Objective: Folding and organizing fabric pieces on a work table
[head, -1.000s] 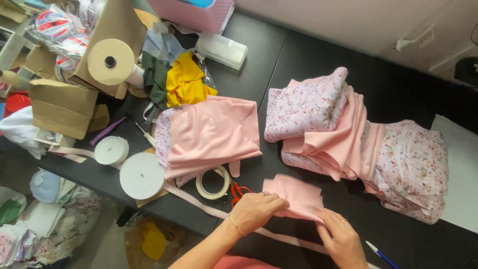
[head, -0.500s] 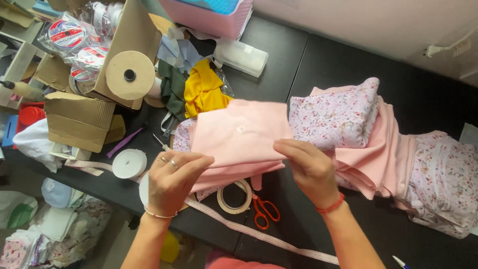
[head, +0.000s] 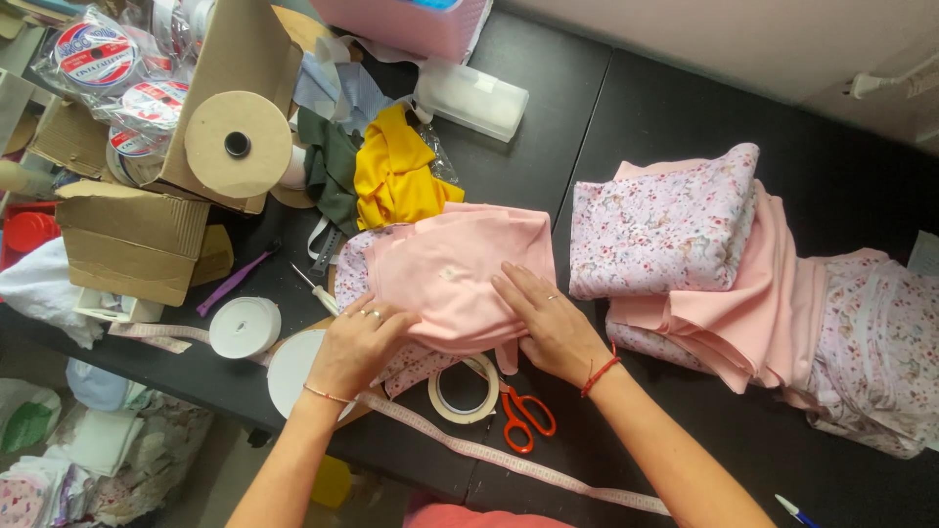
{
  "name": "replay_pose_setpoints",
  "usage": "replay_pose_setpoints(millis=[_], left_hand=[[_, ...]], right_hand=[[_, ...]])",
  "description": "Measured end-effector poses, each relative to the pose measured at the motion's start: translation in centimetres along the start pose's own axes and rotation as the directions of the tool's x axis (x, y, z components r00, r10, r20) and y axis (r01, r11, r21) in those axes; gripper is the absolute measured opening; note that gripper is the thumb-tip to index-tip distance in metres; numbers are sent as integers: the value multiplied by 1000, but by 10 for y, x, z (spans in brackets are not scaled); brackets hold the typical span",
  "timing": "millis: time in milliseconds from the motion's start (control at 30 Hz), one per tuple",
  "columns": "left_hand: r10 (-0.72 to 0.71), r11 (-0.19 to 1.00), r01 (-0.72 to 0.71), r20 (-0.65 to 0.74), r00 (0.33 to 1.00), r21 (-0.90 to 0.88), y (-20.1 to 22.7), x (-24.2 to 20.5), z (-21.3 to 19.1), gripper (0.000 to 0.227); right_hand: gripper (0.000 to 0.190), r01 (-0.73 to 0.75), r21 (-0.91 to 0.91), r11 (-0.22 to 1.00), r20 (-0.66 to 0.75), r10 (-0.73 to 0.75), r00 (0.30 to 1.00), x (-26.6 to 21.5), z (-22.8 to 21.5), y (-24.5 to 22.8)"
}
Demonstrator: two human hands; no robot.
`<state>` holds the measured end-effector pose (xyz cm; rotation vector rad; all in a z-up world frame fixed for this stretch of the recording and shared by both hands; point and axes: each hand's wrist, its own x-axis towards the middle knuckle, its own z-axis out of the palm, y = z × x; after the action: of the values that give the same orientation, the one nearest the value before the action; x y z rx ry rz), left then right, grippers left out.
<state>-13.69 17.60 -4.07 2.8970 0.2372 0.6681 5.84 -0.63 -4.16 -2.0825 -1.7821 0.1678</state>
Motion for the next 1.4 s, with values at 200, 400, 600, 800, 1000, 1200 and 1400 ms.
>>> replay_pose_setpoints(millis=[200,400,600,800,1000,1200,1400], left_hand=[[-70,994,77,-104,992,71,-19,53,-38,13],[-78,986,129,-401,913,101,-4,50,-77,16],[-157,979,177,-178,971,104,35,-36,-50,23],[-389,893,379,7,921,-245,79,1,-35,47],[-497,868,494,78,864,56,80,30,46,51],[-427,902,420,58,902,103,80,28,44,76],[-239,936,195,122,963,293,89,32,41,80]], right_hand=[[66,88,-81,993,-198,-102,975,32,3,16],[34,65,-50,997,-521,-82,849,84,-62,-17],[24,338,-28,941,-337,-327,883,43,-25,-30],[48,55,77,996,-36,-52,998,-25,6,-30],[76,-110,171,979,89,96,991,-76,-24,-33],[44,-303,493,815,43,325,945,-147,-53,-32],[40,-620,546,564,227,612,757,-189,-45,-40]])
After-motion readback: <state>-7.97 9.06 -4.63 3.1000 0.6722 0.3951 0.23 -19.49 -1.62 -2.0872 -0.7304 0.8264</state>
